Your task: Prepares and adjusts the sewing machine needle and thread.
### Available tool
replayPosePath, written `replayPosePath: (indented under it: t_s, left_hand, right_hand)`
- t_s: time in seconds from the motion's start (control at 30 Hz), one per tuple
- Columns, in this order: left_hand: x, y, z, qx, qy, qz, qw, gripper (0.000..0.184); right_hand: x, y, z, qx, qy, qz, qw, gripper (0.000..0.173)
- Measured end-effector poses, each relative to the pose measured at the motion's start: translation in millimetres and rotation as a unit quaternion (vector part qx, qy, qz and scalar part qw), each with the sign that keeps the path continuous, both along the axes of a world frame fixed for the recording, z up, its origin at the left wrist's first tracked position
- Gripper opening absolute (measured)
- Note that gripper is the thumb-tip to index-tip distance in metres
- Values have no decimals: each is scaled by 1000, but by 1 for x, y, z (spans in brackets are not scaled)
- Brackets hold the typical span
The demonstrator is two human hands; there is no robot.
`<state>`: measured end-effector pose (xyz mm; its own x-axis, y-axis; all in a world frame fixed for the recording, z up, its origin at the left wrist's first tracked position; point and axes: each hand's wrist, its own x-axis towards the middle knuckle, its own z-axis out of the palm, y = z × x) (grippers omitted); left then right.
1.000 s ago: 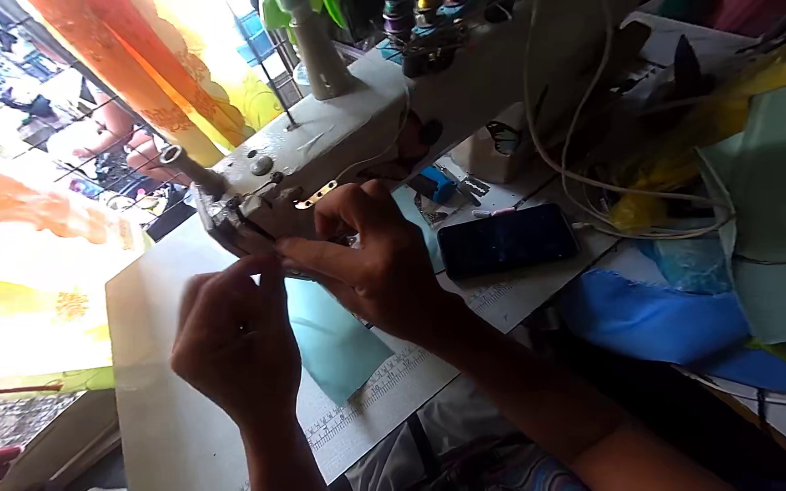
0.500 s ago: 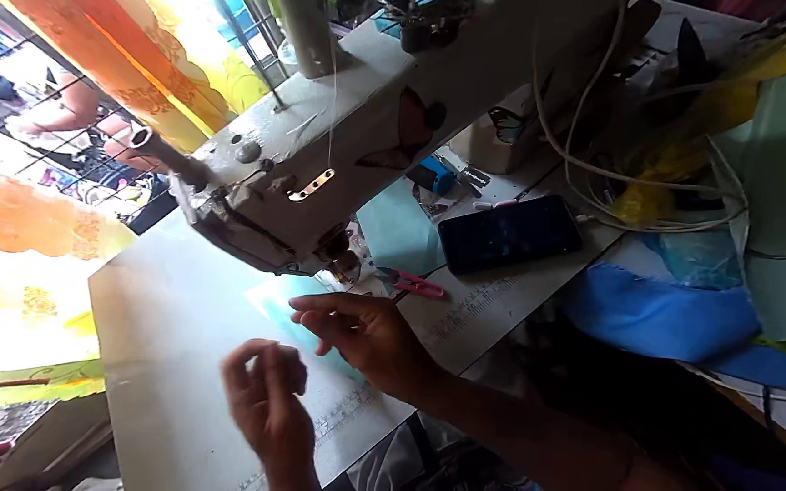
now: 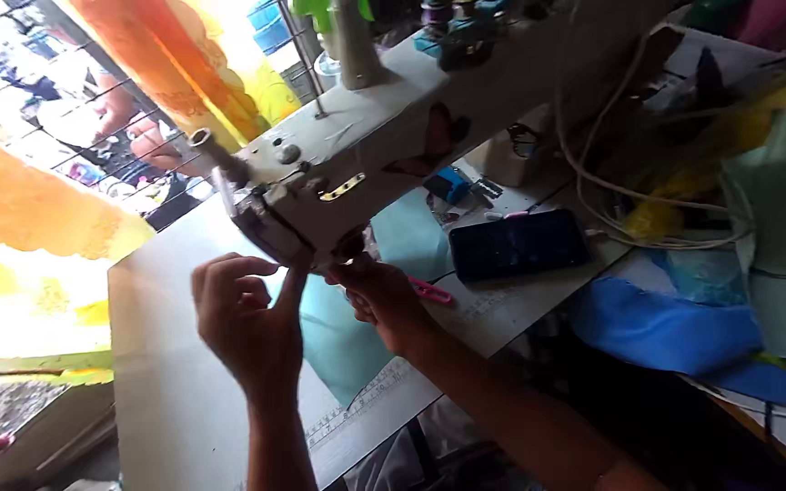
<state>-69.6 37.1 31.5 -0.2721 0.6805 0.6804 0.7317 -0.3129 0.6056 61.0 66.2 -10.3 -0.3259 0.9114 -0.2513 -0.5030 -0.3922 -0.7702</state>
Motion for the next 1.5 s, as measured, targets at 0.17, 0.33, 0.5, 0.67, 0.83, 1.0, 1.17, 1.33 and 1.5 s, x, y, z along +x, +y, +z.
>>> replayPosePath:
  t_s: [0.17,0.33,0.5,0.67,0.83,1.0,1.17,1.33,1.5]
  left_hand:
    - [-1,4,4,-10,31,17,999,33]
    - [-9,-2,7,14,119,16,993,35]
    - [-15,-32,-6,11,405,-111,907,19]
    - [-18,-37,-18,34,460,-167,871,16]
    - [-4,-36,-15,80,438,-198,874,12]
    - [7,-34,-17,107,432,-212,870,10]
    - [10,-27,-20,122,406,-261,867,8]
    - [12,-25,-21,125,396,-285,864,7]
    - [7,-21,-32,98,344,-269,894,12]
  right_hand:
    - [-7,0,-6,-13,23,-57,998,9]
    - [-6,-8,-8,21,-23,1,1000,12]
    - [30,-47,-10,279,-149,17,949,20]
    - [57,-58,-22,328,-178,-46,927,16]
    - [73,-56,-21,337,-178,-60,922,14]
    - [80,-52,-16,353,-172,-60,918,12]
    - [87,-48,-22,336,-176,-56,923,10]
    - [89,-41,-27,341,-280,-82,893,16]
    - [82,-40,-40,424,-423,-24,800,28]
